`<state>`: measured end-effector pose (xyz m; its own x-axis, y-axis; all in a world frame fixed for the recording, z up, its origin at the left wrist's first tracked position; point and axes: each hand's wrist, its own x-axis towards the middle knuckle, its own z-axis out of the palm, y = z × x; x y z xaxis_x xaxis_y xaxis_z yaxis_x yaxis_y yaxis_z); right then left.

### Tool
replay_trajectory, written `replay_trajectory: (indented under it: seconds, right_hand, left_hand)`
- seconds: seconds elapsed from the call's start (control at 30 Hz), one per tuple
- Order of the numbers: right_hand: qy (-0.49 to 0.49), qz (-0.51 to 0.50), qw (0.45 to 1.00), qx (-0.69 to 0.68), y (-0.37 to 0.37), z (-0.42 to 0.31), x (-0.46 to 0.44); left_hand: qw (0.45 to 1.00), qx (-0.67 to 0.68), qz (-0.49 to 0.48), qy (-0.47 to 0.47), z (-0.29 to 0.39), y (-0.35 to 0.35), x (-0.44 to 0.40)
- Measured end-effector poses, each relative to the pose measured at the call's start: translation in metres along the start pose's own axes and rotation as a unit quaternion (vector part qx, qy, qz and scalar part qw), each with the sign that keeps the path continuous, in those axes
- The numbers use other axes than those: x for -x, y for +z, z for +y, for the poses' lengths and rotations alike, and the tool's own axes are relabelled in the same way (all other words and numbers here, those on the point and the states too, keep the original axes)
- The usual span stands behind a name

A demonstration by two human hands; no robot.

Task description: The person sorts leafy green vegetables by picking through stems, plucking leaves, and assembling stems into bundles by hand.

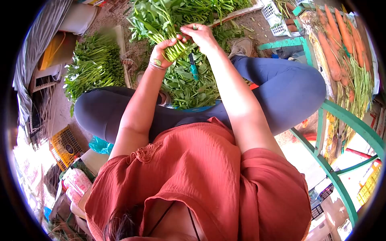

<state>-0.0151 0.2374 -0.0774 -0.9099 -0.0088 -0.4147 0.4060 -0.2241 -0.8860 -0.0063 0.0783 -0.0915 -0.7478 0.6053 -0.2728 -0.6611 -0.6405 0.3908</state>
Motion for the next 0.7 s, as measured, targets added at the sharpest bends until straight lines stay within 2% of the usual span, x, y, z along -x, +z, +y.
replay_trajectory:
  seconds: [0.03, 0.07, 0.1, 0.13, 0.17, 0.2, 0.23, 0.3, 0.33, 0.37, 0.4, 0.43, 0.5, 0.53, 0.57, 0.63, 0.67, 0.7]
  right_hand:
    - [0.002, 0.034, 0.997, 0.068, -0.005, 0.002, -0.004]
    - [0.014, 0.140, 0.990, 0.033, -0.009, 0.002, -0.009]
    - [0.041, 0.205, 0.978, -0.010, -0.019, -0.004, -0.011]
    - [0.034, 0.262, 0.963, -0.049, -0.040, 0.012, -0.025]
    - [0.015, 0.314, 0.949, 0.009, -0.053, 0.016, -0.024]
    - [0.002, 0.326, 0.944, 0.047, -0.067, 0.025, -0.026]
    - [0.038, 0.288, 0.952, 0.097, -0.078, 0.030, -0.025]
    - [0.067, 0.259, 0.918, 0.292, -0.079, 0.040, -0.020]
    - [0.068, 0.241, 0.894, 0.371, -0.066, 0.032, -0.013]
    - [0.049, 0.238, 0.871, 0.426, -0.051, 0.026, -0.004]
    - [0.003, 0.252, 0.861, 0.442, -0.036, 0.020, 0.003]
    - [-0.103, 0.262, 0.856, 0.433, -0.025, 0.021, 0.006]
    - [-0.312, 0.281, 0.829, 0.369, 0.006, 0.009, 0.019]
    - [-0.326, 0.234, 0.827, 0.395, 0.018, 0.002, 0.026]
    - [-0.339, 0.187, 0.821, 0.420, 0.026, -0.001, 0.029]
    - [-0.358, 0.138, 0.788, 0.482, 0.039, 0.010, 0.025]
    - [-0.356, 0.150, 0.777, 0.497, 0.044, 0.016, 0.025]
    - [-0.336, 0.149, 0.790, 0.491, 0.048, 0.020, 0.025]
  left_hand:
    - [1.000, -0.014, -0.013, -0.008, 0.001, 0.004, 0.003]
    - [1.000, -0.017, -0.011, 0.006, 0.000, 0.004, 0.004]
    - [1.000, -0.018, -0.009, 0.008, 0.000, 0.006, 0.005]
    - [0.999, -0.043, 0.018, -0.005, 0.001, 0.008, 0.005]
    - [0.996, -0.069, 0.046, -0.017, 0.003, 0.011, 0.005]
    - [0.982, -0.158, 0.107, -0.013, 0.004, 0.016, 0.005]
    - [0.967, -0.215, 0.136, -0.021, 0.006, 0.024, 0.005]
    - [0.909, -0.383, 0.166, -0.013, 0.003, 0.007, -0.005]
    - [0.848, -0.495, 0.189, 0.006, 0.001, -0.002, -0.009]
    - [0.791, -0.544, 0.279, 0.018, -0.008, -0.010, -0.013]
    - [0.790, -0.543, 0.282, 0.019, -0.018, -0.052, -0.024]
    - [0.654, -0.713, 0.250, 0.033, -0.029, -0.109, -0.040]
    - [0.556, -0.786, 0.270, -0.023, -0.017, -0.071, -0.024]
    - [0.504, -0.817, 0.276, -0.053, -0.011, -0.050, -0.016]
    - [0.521, -0.785, 0.315, -0.110, 0.001, -0.001, -0.001]
    - [0.515, -0.783, 0.330, -0.110, 0.001, 0.007, 0.000]
    - [0.509, -0.789, 0.334, -0.088, -0.002, 0.000, -0.003]
    - [0.515, -0.783, 0.334, -0.104, 0.000, 0.006, -0.002]
